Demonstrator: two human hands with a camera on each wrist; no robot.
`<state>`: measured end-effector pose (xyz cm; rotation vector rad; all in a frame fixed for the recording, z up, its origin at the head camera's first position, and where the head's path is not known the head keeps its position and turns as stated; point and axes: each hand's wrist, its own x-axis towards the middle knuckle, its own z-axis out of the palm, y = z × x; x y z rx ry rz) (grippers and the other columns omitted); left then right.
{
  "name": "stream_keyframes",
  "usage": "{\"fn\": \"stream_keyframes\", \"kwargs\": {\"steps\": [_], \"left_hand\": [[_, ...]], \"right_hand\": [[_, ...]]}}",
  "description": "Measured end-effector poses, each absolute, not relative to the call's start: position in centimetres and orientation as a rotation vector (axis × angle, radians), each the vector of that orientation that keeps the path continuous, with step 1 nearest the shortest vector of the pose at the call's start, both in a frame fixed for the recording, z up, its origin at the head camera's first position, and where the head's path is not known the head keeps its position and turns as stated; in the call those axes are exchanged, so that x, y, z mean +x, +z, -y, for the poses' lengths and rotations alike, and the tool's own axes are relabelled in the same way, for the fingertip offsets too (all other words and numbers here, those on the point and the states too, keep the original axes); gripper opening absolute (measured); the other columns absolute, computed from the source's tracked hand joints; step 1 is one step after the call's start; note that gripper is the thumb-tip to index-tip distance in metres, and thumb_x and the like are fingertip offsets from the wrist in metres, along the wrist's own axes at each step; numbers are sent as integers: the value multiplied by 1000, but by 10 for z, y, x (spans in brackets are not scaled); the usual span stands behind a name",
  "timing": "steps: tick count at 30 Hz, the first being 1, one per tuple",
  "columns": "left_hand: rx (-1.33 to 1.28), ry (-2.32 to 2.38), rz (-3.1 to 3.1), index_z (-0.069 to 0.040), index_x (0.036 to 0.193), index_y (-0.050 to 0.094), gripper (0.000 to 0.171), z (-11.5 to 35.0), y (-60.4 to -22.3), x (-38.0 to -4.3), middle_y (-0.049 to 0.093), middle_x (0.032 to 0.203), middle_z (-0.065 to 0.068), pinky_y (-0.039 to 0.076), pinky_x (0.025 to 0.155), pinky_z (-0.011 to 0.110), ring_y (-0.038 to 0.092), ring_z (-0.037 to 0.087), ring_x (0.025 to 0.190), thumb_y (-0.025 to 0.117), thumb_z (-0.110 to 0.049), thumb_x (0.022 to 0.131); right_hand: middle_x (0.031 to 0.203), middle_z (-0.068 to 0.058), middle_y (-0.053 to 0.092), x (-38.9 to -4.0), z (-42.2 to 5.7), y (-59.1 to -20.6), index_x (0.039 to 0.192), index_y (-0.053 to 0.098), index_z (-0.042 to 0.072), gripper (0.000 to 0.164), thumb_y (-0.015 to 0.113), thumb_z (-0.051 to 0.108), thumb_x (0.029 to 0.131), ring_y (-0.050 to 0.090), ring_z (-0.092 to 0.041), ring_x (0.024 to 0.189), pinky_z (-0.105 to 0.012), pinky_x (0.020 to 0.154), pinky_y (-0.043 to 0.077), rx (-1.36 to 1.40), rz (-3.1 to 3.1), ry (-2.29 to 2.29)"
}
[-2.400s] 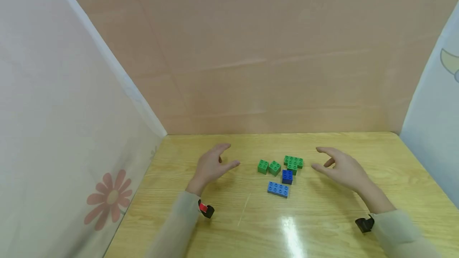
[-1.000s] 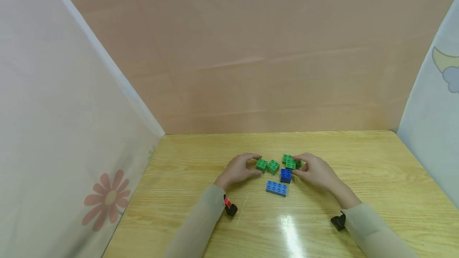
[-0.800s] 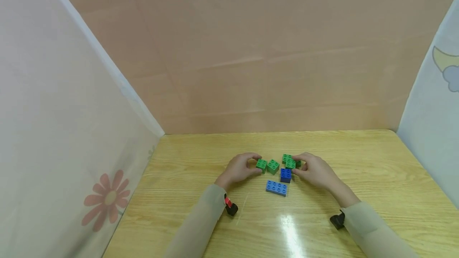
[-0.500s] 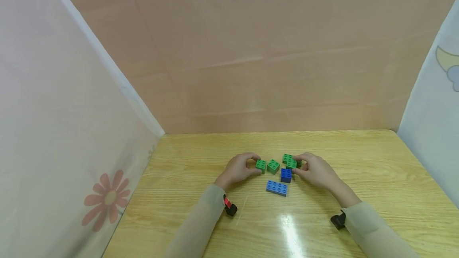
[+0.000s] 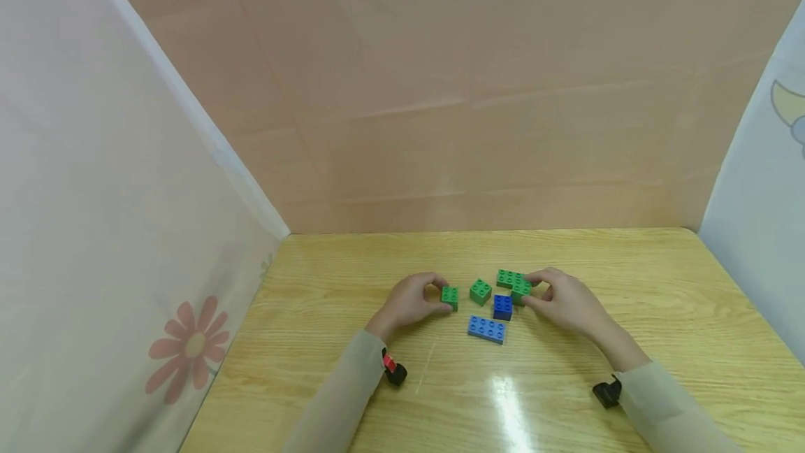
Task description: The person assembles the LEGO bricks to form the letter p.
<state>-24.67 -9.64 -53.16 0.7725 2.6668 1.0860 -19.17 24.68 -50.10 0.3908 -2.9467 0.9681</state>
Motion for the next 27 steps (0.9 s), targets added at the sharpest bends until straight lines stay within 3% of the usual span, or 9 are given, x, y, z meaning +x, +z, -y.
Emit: {"fn": "stream_keyframes", "kwargs": {"steps": [8,15,27], "left_hand": [[777,1091,-2667,-31,115,72,40,105,-532,-236,66,112,-22,48,74,30,55,8,78,88,-47,82],[802,1122,-2622,-35,111,72,38,111,-530,-222,66,103,-19,46,58,28,53,10,62,90,-48,80],[871,1123,-2565,-35,108,72,37,111,-527,-201,67,101,-19,46,55,26,52,8,60,91,-47,78]], "right_hand": [[115,-8,69,-182,-254,-496,129,68,4,43,78,29,95,59,-10,75,-31,61,49,395,2933,949],[111,-5,68,-171,-260,-494,127,69,6,44,78,35,95,57,-10,74,-30,58,47,386,2927,963],[92,4,63,-150,-265,-492,122,71,8,39,80,33,94,54,-6,69,-28,55,46,425,2908,972]]}}
